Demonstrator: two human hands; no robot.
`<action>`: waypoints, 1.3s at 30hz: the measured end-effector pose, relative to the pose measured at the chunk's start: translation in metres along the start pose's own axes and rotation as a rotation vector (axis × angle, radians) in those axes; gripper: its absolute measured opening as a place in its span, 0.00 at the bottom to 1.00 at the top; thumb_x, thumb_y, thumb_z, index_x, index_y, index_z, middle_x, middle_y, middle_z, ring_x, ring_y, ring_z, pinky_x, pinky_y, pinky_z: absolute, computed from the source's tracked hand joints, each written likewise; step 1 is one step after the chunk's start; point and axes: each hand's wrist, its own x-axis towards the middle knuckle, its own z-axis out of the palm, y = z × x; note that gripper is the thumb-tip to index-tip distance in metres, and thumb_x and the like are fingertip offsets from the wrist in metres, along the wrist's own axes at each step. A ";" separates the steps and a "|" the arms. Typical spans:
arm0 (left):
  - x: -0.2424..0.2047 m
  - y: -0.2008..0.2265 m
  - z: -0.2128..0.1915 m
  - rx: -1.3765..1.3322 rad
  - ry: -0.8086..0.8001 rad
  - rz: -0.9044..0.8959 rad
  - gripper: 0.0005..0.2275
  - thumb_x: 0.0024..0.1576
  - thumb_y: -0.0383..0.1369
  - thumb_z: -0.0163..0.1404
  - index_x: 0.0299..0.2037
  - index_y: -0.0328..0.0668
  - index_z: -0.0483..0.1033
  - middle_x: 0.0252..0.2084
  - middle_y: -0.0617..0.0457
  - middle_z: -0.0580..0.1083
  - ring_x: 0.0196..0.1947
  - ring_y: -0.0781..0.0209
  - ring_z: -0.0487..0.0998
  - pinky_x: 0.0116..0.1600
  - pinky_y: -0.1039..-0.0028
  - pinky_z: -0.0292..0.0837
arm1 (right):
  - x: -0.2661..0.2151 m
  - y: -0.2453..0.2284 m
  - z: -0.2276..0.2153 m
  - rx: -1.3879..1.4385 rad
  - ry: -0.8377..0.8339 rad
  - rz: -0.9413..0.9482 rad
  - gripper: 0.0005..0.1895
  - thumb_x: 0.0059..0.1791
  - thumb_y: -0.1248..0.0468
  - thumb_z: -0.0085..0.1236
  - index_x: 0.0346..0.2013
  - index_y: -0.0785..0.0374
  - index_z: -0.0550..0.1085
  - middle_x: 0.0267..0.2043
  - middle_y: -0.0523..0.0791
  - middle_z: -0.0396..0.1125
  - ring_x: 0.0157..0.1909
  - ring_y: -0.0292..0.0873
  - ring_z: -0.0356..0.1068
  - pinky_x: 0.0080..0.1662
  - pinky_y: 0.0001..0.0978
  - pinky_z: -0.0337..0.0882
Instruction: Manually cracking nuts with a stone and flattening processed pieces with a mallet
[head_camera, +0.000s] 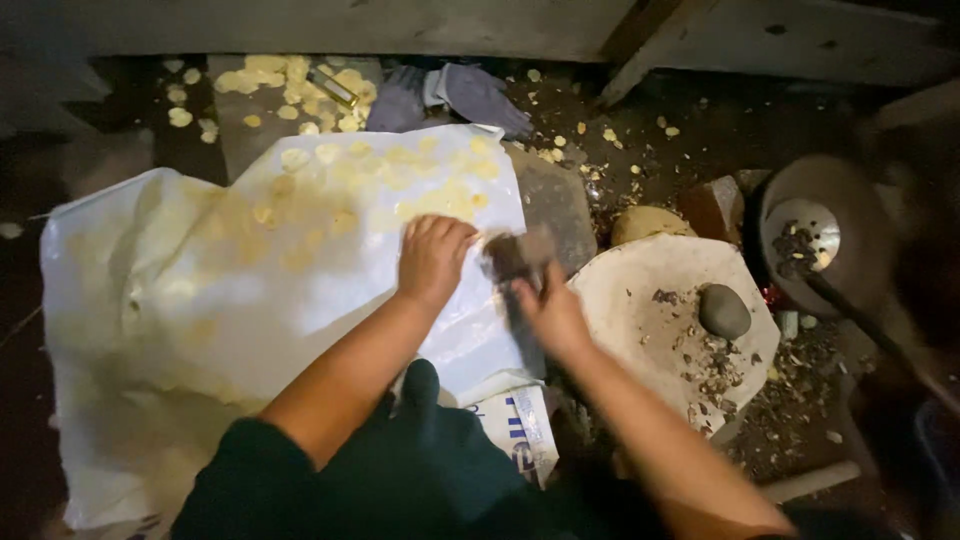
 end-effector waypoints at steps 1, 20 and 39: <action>0.007 0.004 0.010 -0.013 -0.008 -0.001 0.05 0.63 0.40 0.52 0.46 0.61 0.79 0.40 0.63 0.75 0.51 0.59 0.75 0.63 0.59 0.64 | 0.011 0.000 -0.010 -0.005 0.001 0.014 0.30 0.53 0.48 0.53 0.62 0.63 0.62 0.49 0.69 0.71 0.54 0.74 0.70 0.53 0.70 0.70; 0.004 0.015 -0.034 0.115 0.080 -0.041 0.07 0.59 0.34 0.56 0.46 0.54 0.81 0.45 0.58 0.75 0.53 0.52 0.73 0.57 0.56 0.66 | 0.076 -0.019 -0.041 -0.133 0.090 -0.092 0.31 0.51 0.44 0.58 0.58 0.65 0.69 0.49 0.64 0.72 0.56 0.69 0.70 0.54 0.64 0.71; 0.012 0.011 -0.013 0.055 -0.043 -0.108 0.10 0.53 0.31 0.56 0.45 0.55 0.79 0.46 0.57 0.72 0.55 0.53 0.71 0.60 0.58 0.64 | 0.031 -0.011 -0.020 0.174 0.568 -0.462 0.14 0.51 0.60 0.57 0.39 0.73 0.76 0.31 0.67 0.69 0.37 0.71 0.73 0.34 0.55 0.70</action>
